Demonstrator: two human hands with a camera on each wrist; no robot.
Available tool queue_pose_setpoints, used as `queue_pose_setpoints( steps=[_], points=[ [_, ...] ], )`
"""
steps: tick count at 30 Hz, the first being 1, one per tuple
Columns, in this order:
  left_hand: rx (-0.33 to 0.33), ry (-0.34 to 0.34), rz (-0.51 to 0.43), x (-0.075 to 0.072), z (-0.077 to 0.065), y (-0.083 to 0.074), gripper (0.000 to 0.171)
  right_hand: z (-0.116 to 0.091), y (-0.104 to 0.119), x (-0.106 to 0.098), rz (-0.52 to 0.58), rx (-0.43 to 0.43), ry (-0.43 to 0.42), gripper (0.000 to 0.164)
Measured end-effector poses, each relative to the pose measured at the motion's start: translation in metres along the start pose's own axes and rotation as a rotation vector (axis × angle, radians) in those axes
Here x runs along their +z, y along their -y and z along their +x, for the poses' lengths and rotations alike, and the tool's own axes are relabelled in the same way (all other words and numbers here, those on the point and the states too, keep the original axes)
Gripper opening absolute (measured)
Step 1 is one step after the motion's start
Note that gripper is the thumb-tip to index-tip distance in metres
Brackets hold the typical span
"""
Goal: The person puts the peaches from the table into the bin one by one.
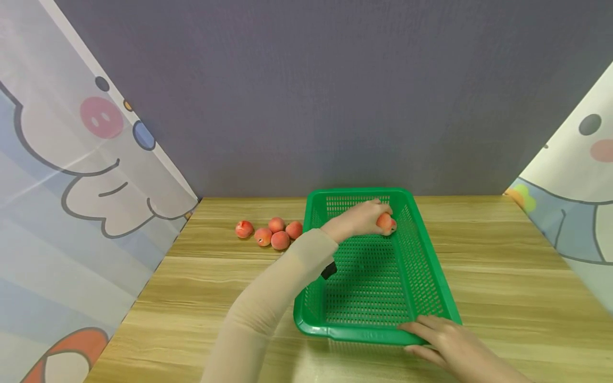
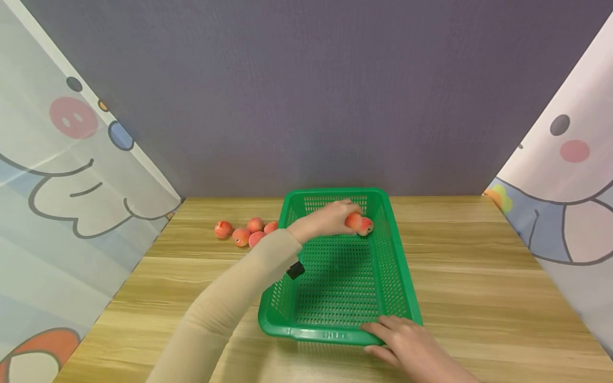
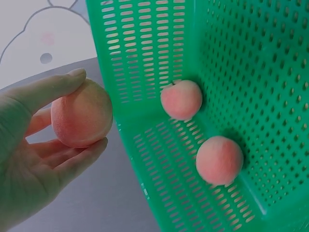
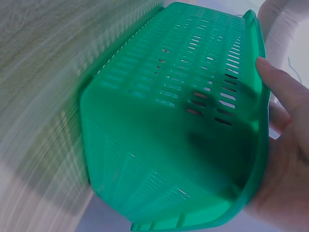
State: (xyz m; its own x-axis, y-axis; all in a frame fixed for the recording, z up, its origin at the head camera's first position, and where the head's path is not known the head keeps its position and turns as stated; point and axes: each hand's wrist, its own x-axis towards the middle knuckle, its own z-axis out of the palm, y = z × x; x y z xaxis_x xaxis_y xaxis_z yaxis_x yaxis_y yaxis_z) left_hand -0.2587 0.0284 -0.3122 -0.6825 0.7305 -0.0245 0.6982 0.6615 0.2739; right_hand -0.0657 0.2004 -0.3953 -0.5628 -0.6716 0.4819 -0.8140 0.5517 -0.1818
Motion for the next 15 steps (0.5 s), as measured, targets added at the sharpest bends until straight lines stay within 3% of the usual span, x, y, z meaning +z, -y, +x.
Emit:
queue_pose_setpoints(
  steps=[15],
  points=[
    [-0.061,0.042,0.001,0.026,0.017,-0.004,0.049,0.000,0.001,-0.001,-0.017,0.014,0.014,0.031]
  ],
)
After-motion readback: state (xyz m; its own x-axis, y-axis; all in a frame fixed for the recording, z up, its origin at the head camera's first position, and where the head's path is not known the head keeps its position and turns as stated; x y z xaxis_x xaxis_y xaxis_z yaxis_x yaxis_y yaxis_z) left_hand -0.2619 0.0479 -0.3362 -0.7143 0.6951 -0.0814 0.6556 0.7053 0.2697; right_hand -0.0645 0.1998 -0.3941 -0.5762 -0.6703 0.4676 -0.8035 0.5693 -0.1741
